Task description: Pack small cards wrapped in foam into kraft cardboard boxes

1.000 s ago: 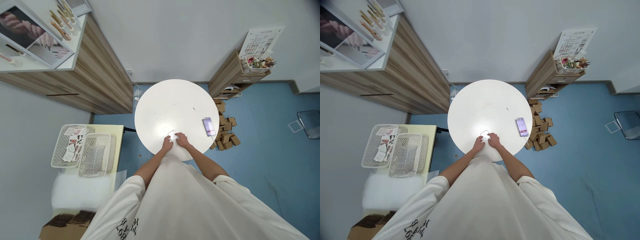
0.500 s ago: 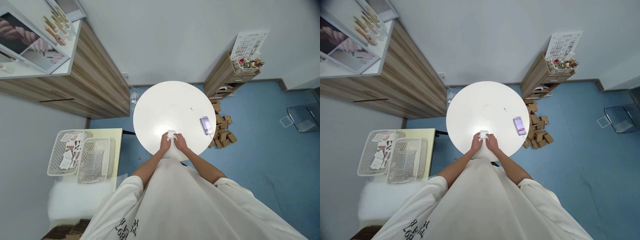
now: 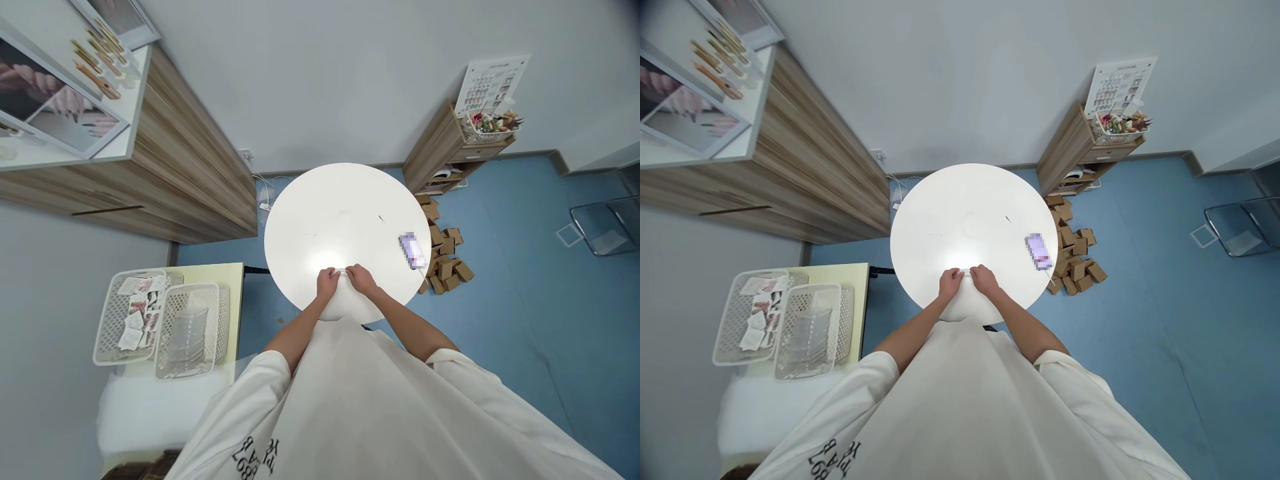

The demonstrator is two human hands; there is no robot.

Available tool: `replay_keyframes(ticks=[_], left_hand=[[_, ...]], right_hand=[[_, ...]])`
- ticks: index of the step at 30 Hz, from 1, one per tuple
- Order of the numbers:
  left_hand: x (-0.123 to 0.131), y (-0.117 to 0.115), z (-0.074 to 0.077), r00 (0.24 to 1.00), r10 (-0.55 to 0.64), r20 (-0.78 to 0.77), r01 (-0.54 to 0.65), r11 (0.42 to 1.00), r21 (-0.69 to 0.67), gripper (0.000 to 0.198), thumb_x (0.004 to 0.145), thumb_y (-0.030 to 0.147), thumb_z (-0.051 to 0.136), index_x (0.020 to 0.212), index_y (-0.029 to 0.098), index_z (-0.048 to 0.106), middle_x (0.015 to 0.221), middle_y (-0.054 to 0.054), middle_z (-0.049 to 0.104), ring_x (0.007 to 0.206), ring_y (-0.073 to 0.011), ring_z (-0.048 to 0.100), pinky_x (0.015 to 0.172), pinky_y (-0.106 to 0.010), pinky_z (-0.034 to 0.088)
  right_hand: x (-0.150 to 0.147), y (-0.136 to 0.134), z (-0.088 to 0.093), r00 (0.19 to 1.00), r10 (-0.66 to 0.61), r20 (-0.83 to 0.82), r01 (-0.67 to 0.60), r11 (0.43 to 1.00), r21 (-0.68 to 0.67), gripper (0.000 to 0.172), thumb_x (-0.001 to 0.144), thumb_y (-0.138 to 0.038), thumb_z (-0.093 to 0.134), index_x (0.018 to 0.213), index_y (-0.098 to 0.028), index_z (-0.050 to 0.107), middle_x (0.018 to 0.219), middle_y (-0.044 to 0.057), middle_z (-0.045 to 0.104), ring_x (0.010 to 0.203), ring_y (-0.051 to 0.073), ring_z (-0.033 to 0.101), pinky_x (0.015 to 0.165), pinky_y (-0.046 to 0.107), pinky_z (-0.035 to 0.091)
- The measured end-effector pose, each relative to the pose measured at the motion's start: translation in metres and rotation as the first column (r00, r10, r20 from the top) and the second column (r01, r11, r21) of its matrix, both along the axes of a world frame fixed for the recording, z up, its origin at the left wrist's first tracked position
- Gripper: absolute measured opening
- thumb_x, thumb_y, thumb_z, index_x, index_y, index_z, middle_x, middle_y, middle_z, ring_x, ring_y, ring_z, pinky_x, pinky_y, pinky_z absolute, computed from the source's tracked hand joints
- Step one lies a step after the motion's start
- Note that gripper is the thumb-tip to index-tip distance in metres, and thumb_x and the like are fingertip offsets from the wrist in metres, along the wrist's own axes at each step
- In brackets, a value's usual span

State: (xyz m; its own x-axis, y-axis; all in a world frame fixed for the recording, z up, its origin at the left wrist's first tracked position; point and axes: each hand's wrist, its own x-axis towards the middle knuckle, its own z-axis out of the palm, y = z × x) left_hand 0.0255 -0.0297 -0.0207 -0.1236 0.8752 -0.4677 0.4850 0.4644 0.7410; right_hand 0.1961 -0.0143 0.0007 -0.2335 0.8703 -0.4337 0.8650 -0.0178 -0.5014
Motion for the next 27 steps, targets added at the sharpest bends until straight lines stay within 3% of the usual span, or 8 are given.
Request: replay_keyframes(ticks=[8,27], left_hand=[[0.001,0.017,0.006,1.000,0.021,0.019,-0.021,0.999,-0.033,0.032,0.090,0.035,0.067,0.115,0.016,0.071,0.115,-0.012,0.071,0.105,-0.0219,0.066,0.096,-0.033,0.048],[0.000,0.023,0.012,0.999,0.025,0.020,-0.022,0.993,-0.117,0.029,0.088,0.029,0.070,0.114,0.017,0.073,0.116,-0.009,0.073,0.108,-0.0205,0.066,0.098,-0.031,0.047]], right_hand=[[-0.003,0.016,0.000,0.996,0.065,0.066,-0.065,0.998,-0.007,0.035,0.107,-0.029,0.032,0.114,-0.021,0.065,0.099,0.009,0.062,0.093,0.020,0.058,0.076,0.027,0.038],[0.002,0.015,-0.001,0.987,0.144,0.076,-0.147,0.988,0.039,0.034,0.106,-0.027,0.030,0.114,-0.021,0.062,0.100,0.008,0.060,0.087,0.018,0.055,0.074,0.026,0.037]])
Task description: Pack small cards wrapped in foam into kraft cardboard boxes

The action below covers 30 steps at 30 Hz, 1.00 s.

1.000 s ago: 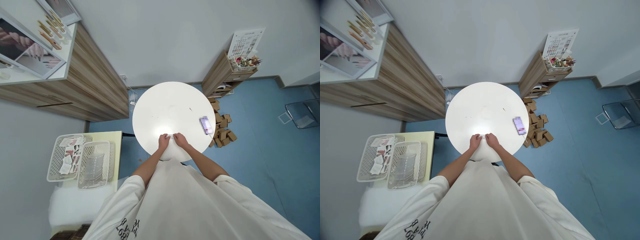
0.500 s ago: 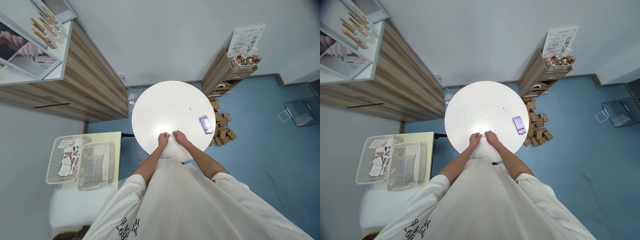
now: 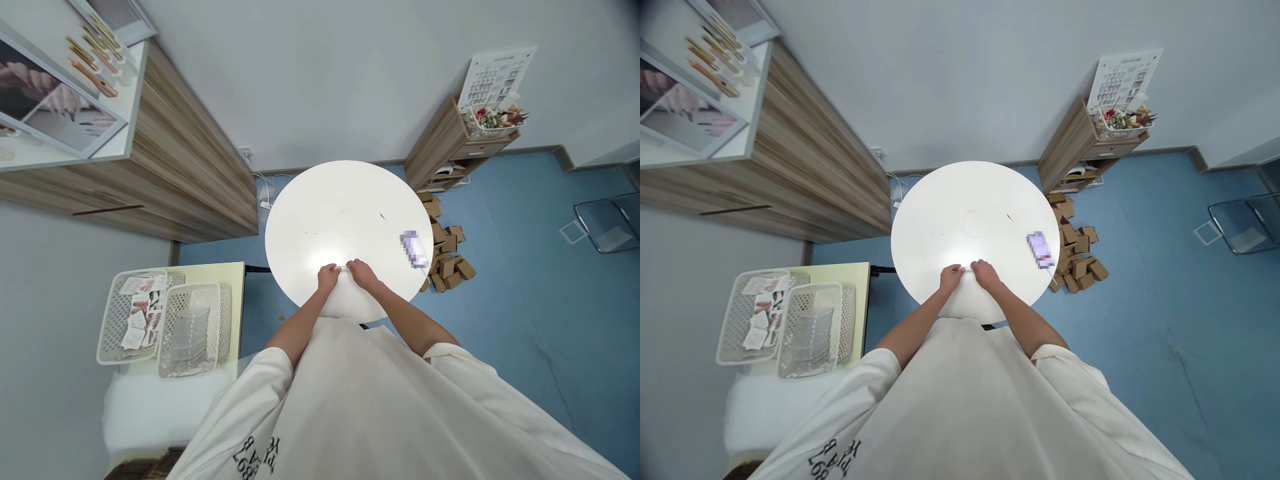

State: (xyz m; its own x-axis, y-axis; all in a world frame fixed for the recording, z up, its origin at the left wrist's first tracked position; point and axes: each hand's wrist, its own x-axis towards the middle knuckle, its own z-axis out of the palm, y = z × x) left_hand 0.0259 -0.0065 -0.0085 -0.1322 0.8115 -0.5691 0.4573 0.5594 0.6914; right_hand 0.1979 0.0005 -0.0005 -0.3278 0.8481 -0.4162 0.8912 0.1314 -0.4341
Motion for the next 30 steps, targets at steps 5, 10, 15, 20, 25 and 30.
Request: replay_keyframes(ticks=[5,10,15,20,25,30], left_hand=[[0.001,-0.007,-0.005,1.000,-0.003,0.011,0.003,0.999,-0.037,0.044,0.084,0.025,0.074,0.127,0.017,0.066,0.115,-0.009,0.071,0.102,-0.0184,0.066,0.095,-0.028,0.048],[0.001,-0.018,-0.016,0.999,-0.001,0.042,0.003,0.999,-0.040,0.081,0.077,0.019,0.078,0.149,0.017,0.041,0.118,-0.010,0.065,0.097,-0.0184,0.066,0.090,-0.030,0.050],[-0.002,-0.026,-0.023,0.996,-0.014,0.086,0.014,1.000,-0.007,0.084,0.077,0.013,0.073,0.151,0.018,0.033,0.126,-0.012,0.061,0.114,-0.0211,0.061,0.096,-0.031,0.047],[-0.008,-0.032,-0.025,0.998,0.014,0.066,-0.012,1.000,-0.022,0.074,0.080,0.009,0.062,0.149,0.016,0.035,0.134,-0.015,0.057,0.124,-0.0235,0.056,0.101,-0.034,0.045],[-0.006,-0.039,-0.030,0.991,-0.008,0.136,0.016,0.998,-0.059,0.073,0.078,0.009,0.062,0.147,0.020,0.038,0.135,-0.013,0.059,0.122,-0.0218,0.058,0.100,-0.033,0.046],[-0.004,-0.042,-0.028,0.984,0.005,0.181,0.007,0.998,-0.065,0.067,0.079,0.011,0.062,0.143,0.021,0.044,0.142,-0.013,0.055,0.124,-0.0215,0.059,0.102,-0.034,0.046]], right_hand=[[0.000,0.001,-0.002,1.000,-0.025,-0.011,0.026,0.999,0.019,0.033,0.106,-0.026,0.031,0.116,-0.021,0.062,0.102,0.009,0.060,0.093,0.020,0.055,0.079,0.027,0.039],[-0.005,0.011,-0.004,0.990,-0.132,-0.051,0.131,0.991,-0.036,0.036,0.106,-0.030,0.030,0.119,-0.021,0.062,0.108,0.010,0.062,0.095,0.021,0.058,0.082,0.029,0.042],[-0.008,0.008,-0.007,0.938,-0.313,-0.149,0.313,0.949,-0.026,0.045,0.106,-0.032,0.025,0.144,-0.018,0.044,0.130,0.013,0.060,0.116,0.022,0.057,0.096,0.033,0.043],[-0.004,-0.012,-0.013,0.900,-0.401,-0.171,0.384,0.915,-0.124,0.047,0.102,-0.026,0.030,0.147,-0.018,0.039,0.124,0.011,0.064,0.106,0.021,0.062,0.091,0.032,0.047],[0.000,-0.030,-0.022,0.866,-0.477,-0.154,0.437,0.869,-0.234,0.035,0.098,-0.023,0.038,0.130,-0.020,0.052,0.111,0.009,0.068,0.098,0.019,0.065,0.082,0.028,0.049],[0.003,-0.034,-0.025,0.882,-0.430,-0.192,0.389,0.895,-0.218,0.033,0.094,-0.022,0.043,0.124,-0.020,0.056,0.122,0.009,0.064,0.104,0.019,0.063,0.089,0.029,0.049]])
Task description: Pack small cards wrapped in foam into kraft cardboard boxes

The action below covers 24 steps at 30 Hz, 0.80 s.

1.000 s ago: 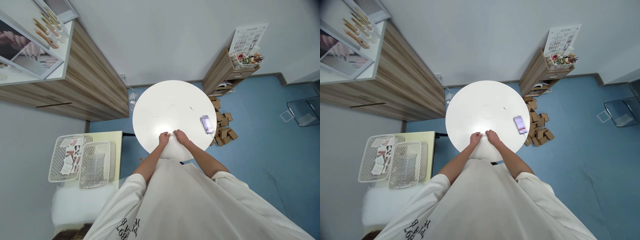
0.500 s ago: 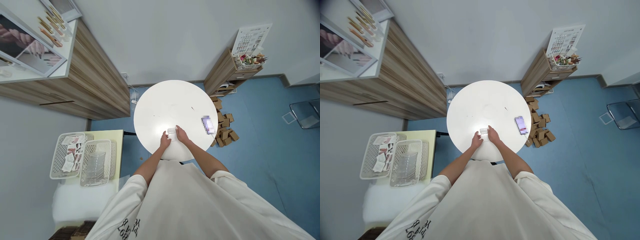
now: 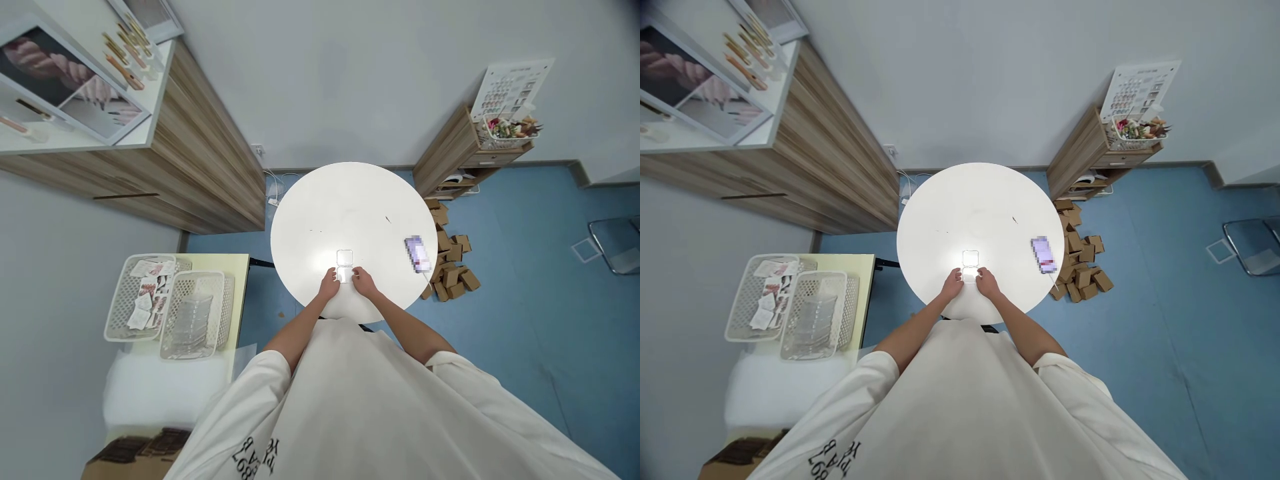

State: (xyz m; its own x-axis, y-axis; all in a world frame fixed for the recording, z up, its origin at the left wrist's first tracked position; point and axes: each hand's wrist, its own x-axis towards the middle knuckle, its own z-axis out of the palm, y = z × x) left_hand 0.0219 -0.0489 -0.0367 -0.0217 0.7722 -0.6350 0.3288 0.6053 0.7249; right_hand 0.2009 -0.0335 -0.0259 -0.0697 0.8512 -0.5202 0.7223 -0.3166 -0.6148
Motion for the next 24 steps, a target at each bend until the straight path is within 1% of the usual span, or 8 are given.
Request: replay_keyframes(ticks=[4,6,8,12,16,19,24], left_hand=[[-0.013,-0.007,0.011,0.996,0.080,-0.034,-0.077,0.993,0.086,0.055,0.083,0.012,0.060,0.137,0.019,0.051,0.142,-0.014,0.056,0.123,-0.0230,0.059,0.104,-0.036,0.045],[-0.026,-0.012,0.019,0.987,0.150,-0.048,-0.142,0.980,0.138,0.050,0.086,0.014,0.058,0.135,0.019,0.053,0.140,-0.014,0.057,0.123,-0.0234,0.059,0.104,-0.036,0.046],[-0.041,-0.019,0.028,0.972,0.227,-0.063,-0.213,0.960,0.182,0.045,0.088,0.015,0.057,0.133,0.019,0.055,0.138,-0.013,0.059,0.121,-0.0229,0.060,0.103,-0.036,0.046],[-0.076,-0.037,0.043,0.926,0.367,-0.084,-0.335,0.905,0.261,0.038,0.089,0.014,0.055,0.127,0.018,0.060,0.135,-0.012,0.061,0.115,-0.0207,0.063,0.102,-0.035,0.048],[-0.113,-0.061,0.054,0.877,0.476,-0.064,-0.436,0.844,0.311,0.036,0.089,0.012,0.054,0.124,0.018,0.062,0.132,-0.011,0.063,0.112,-0.0200,0.065,0.100,-0.035,0.050],[-0.145,-0.085,0.059,0.855,0.516,-0.050,-0.468,0.810,0.353,0.037,0.089,0.011,0.056,0.124,0.019,0.063,0.131,-0.010,0.065,0.114,-0.0208,0.064,0.101,-0.036,0.051],[-0.209,-0.130,0.066,0.844,0.532,-0.062,-0.459,0.778,0.429,0.037,0.088,0.009,0.055,0.123,0.018,0.064,0.127,-0.010,0.066,0.114,-0.0201,0.064,0.103,-0.035,0.049]], right_hand=[[-0.007,0.008,0.003,0.994,0.113,-0.003,-0.112,0.986,0.123,0.033,0.095,-0.023,0.041,0.123,-0.020,0.058,0.131,0.010,0.057,0.111,0.019,0.060,0.097,0.032,0.047],[-0.019,0.014,0.009,0.981,0.194,-0.024,-0.187,0.968,0.169,0.033,0.096,-0.023,0.040,0.123,-0.021,0.058,0.130,0.010,0.057,0.113,0.019,0.059,0.099,0.033,0.046],[-0.038,0.019,0.017,0.960,0.275,-0.050,-0.260,0.945,0.197,0.033,0.096,-0.024,0.040,0.123,-0.020,0.058,0.130,0.009,0.057,0.111,0.019,0.059,0.099,0.033,0.046],[-0.089,0.021,0.038,0.911,0.403,-0.085,-0.373,0.895,0.245,0.033,0.097,-0.024,0.040,0.124,-0.020,0.059,0.128,0.009,0.059,0.107,0.017,0.061,0.097,0.031,0.047],[-0.142,0.009,0.053,0.857,0.506,-0.095,-0.465,0.840,0.280,0.032,0.098,-0.024,0.040,0.122,-0.021,0.061,0.127,0.009,0.061,0.107,0.017,0.062,0.097,0.030,0.047],[-0.183,-0.006,0.057,0.825,0.557,-0.098,-0.509,0.806,0.302,0.032,0.097,-0.023,0.041,0.122,-0.021,0.062,0.126,0.008,0.063,0.105,0.016,0.063,0.097,0.031,0.048],[-0.257,-0.043,0.058,0.791,0.604,-0.094,-0.543,0.766,0.344,0.032,0.095,-0.022,0.044,0.119,-0.021,0.065,0.119,0.007,0.067,0.104,0.017,0.063,0.098,0.031,0.047]])
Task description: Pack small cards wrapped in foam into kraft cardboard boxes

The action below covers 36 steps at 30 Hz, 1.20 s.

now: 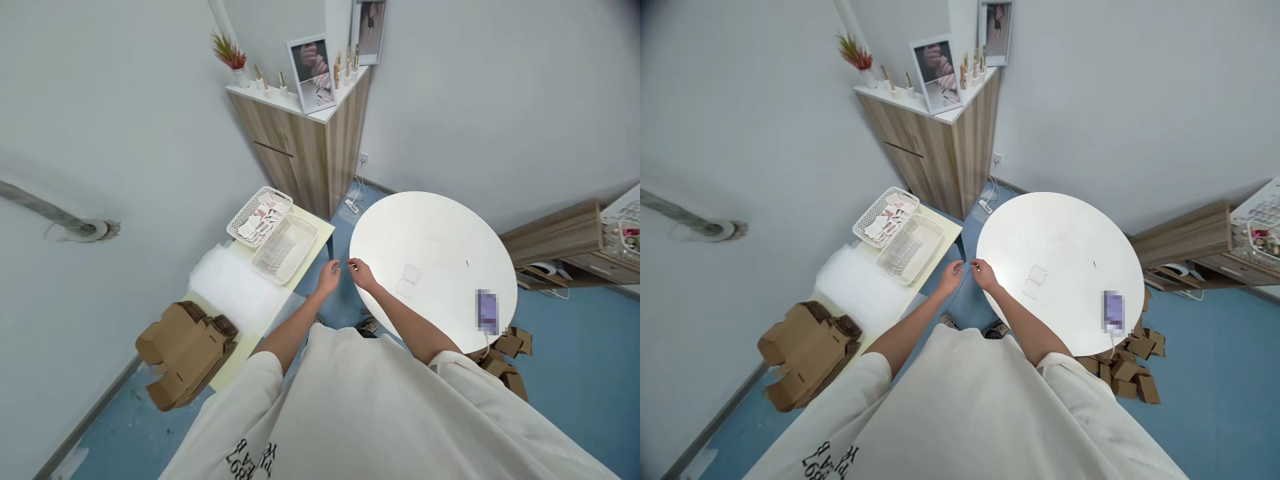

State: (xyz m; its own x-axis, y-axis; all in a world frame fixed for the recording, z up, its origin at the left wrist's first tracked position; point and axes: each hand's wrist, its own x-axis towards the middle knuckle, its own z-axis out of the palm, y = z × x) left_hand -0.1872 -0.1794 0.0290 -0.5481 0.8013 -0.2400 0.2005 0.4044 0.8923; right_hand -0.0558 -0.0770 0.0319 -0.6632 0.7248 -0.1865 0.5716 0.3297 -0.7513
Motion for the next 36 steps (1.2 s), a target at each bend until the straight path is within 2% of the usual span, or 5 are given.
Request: replay_keyframes(ticks=[8,17,24,30,36], left_hand=[[-0.087,-0.062,0.016,0.994,0.110,-0.020,-0.108,0.992,0.072,0.035,0.090,0.009,0.053,0.122,0.017,0.063,0.125,-0.010,0.066,0.112,-0.0186,0.064,0.102,-0.033,0.048],[-0.148,-0.087,0.016,0.960,0.280,-0.008,-0.279,0.956,0.087,0.040,0.089,0.010,0.054,0.126,0.022,0.062,0.133,-0.009,0.061,0.114,-0.0185,0.063,0.102,-0.033,0.048],[-0.196,-0.076,0.017,0.936,0.335,-0.110,-0.324,0.940,0.106,0.040,0.089,0.010,0.051,0.126,0.021,0.061,0.131,-0.009,0.061,0.119,-0.0218,0.060,0.104,-0.037,0.046],[-0.249,-0.048,0.020,0.884,0.415,-0.214,-0.402,0.910,0.102,0.043,0.084,0.007,0.052,0.124,0.020,0.062,0.130,-0.009,0.062,0.126,-0.0251,0.055,0.112,-0.040,0.041],[-0.305,-0.010,0.015,0.812,0.581,-0.056,-0.584,0.811,-0.043,0.054,0.082,0.009,0.054,0.135,0.020,0.051,0.140,-0.011,0.057,0.127,-0.0256,0.056,0.108,-0.039,0.042]], right_hand=[[-0.096,-0.049,0.015,0.993,0.120,0.005,-0.120,0.992,0.044,0.032,0.096,-0.024,0.044,0.118,-0.021,0.067,0.118,0.007,0.068,0.105,0.018,0.064,0.096,0.032,0.048],[-0.177,-0.043,0.034,0.971,0.241,0.009,-0.241,0.969,0.048,0.032,0.095,-0.024,0.044,0.118,-0.021,0.067,0.122,0.008,0.068,0.105,0.019,0.064,0.095,0.032,0.049],[-0.238,-0.009,0.034,0.945,0.325,-0.039,-0.322,0.945,0.064,0.033,0.094,-0.025,0.044,0.117,-0.021,0.067,0.120,0.009,0.068,0.106,0.020,0.064,0.095,0.033,0.050],[-0.316,0.028,0.033,0.894,0.444,-0.054,-0.433,0.890,0.141,0.030,0.090,-0.017,0.049,0.112,-0.018,0.068,0.117,0.009,0.069,0.103,0.020,0.064,0.097,0.034,0.048],[-0.393,0.049,0.028,0.802,0.597,0.028,-0.595,0.794,0.128,0.032,0.093,-0.014,0.045,0.117,-0.017,0.066,0.121,0.008,0.069,0.110,0.020,0.063,0.098,0.030,0.046]])
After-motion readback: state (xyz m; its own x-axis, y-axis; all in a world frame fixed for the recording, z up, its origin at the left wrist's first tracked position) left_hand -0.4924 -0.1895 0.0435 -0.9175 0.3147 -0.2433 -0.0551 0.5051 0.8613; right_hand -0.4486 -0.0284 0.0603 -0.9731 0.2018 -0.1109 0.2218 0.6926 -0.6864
